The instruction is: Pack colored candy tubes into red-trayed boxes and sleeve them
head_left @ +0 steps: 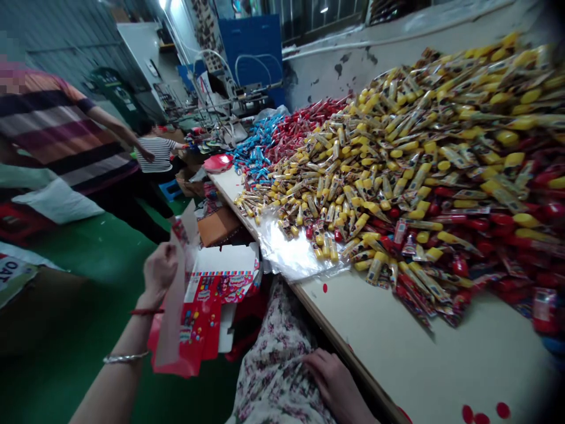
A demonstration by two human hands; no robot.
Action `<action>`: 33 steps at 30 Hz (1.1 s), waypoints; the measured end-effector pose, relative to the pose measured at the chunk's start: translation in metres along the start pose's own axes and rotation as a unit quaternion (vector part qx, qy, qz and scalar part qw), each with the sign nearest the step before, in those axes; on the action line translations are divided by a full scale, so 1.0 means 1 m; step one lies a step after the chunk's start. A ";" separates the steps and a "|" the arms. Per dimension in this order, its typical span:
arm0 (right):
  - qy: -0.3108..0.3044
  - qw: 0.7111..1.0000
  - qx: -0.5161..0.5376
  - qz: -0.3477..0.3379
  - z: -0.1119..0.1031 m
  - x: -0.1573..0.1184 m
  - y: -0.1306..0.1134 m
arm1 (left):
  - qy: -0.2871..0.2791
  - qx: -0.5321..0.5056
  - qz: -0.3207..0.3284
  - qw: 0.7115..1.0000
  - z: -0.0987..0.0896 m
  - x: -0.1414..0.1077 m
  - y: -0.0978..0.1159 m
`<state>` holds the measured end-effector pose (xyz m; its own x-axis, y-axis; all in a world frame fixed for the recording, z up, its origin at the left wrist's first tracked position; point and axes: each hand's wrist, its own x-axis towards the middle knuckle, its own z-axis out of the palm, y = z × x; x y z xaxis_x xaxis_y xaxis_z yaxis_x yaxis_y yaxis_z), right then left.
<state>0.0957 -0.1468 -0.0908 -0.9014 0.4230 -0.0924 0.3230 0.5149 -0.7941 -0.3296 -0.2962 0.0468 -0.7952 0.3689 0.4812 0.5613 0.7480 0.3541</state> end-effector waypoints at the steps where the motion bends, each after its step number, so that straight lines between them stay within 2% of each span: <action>1: 0.006 1.000 0.013 0.000 -0.002 0.001 0.003 | 0.048 0.012 0.003 0.999 -0.018 0.009 0.005; 3: 0.019 0.999 0.045 -0.016 -0.010 0.006 0.005 | 0.126 0.013 -0.003 0.992 -0.053 0.022 0.022; 5: 0.043 0.995 0.074 -0.050 -0.023 0.017 -0.001 | 0.166 -0.024 -0.018 0.986 -0.080 0.025 0.046; 7: 0.088 0.988 0.086 -0.094 -0.042 0.034 -0.017 | 0.154 -0.108 -0.026 0.982 -0.096 0.019 0.073; 10: 0.193 0.967 0.066 -0.152 -0.078 0.066 -0.052 | 0.063 -0.265 -0.017 0.962 -0.098 0.000 0.115; 13: 0.302 0.937 0.057 -0.167 -0.116 0.095 -0.081 | -0.049 -0.371 0.011 0.927 -0.082 -0.019 0.150; 16: 0.326 0.932 0.098 -0.123 -0.142 0.109 -0.091 | -0.151 -0.441 0.042 0.884 -0.053 -0.034 0.182; 19: 0.350 0.920 0.174 -0.042 -0.148 0.104 -0.077 | -0.222 -0.509 0.054 0.830 -0.014 -0.048 0.212; 21: 0.395 0.897 0.197 0.003 -0.146 0.093 -0.060 | -0.272 -0.536 0.062 0.797 0.015 -0.057 0.228; 23: 0.438 0.878 0.188 0.033 -0.142 0.080 -0.043 | -0.319 -0.538 0.077 0.777 0.043 -0.066 0.242; 25: 0.482 0.860 0.161 0.044 -0.137 0.068 -0.033 | -0.323 -0.512 0.106 0.789 0.066 -0.074 0.252; 27: 0.533 0.835 0.131 0.034 -0.132 0.056 -0.031 | -0.283 -0.470 0.137 0.825 0.082 -0.077 0.261; 29: 0.558 0.817 0.141 0.012 -0.127 0.046 -0.036 | -0.242 -0.430 0.160 0.855 0.089 -0.077 0.266; 31: 0.530 0.815 0.234 -0.017 -0.125 0.035 -0.045 | -0.221 -0.403 0.175 0.871 0.090 -0.073 0.266; 33: 0.472 0.798 0.371 -0.048 -0.127 0.023 -0.055 | -0.201 -0.377 0.191 0.884 0.084 -0.067 0.257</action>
<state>0.0936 -0.0703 0.0274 -0.1787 0.9621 0.2062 -0.3108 0.1436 -0.9396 -0.1516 -0.0823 0.0387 -0.4463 0.7947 0.4113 0.6796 0.0019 0.7336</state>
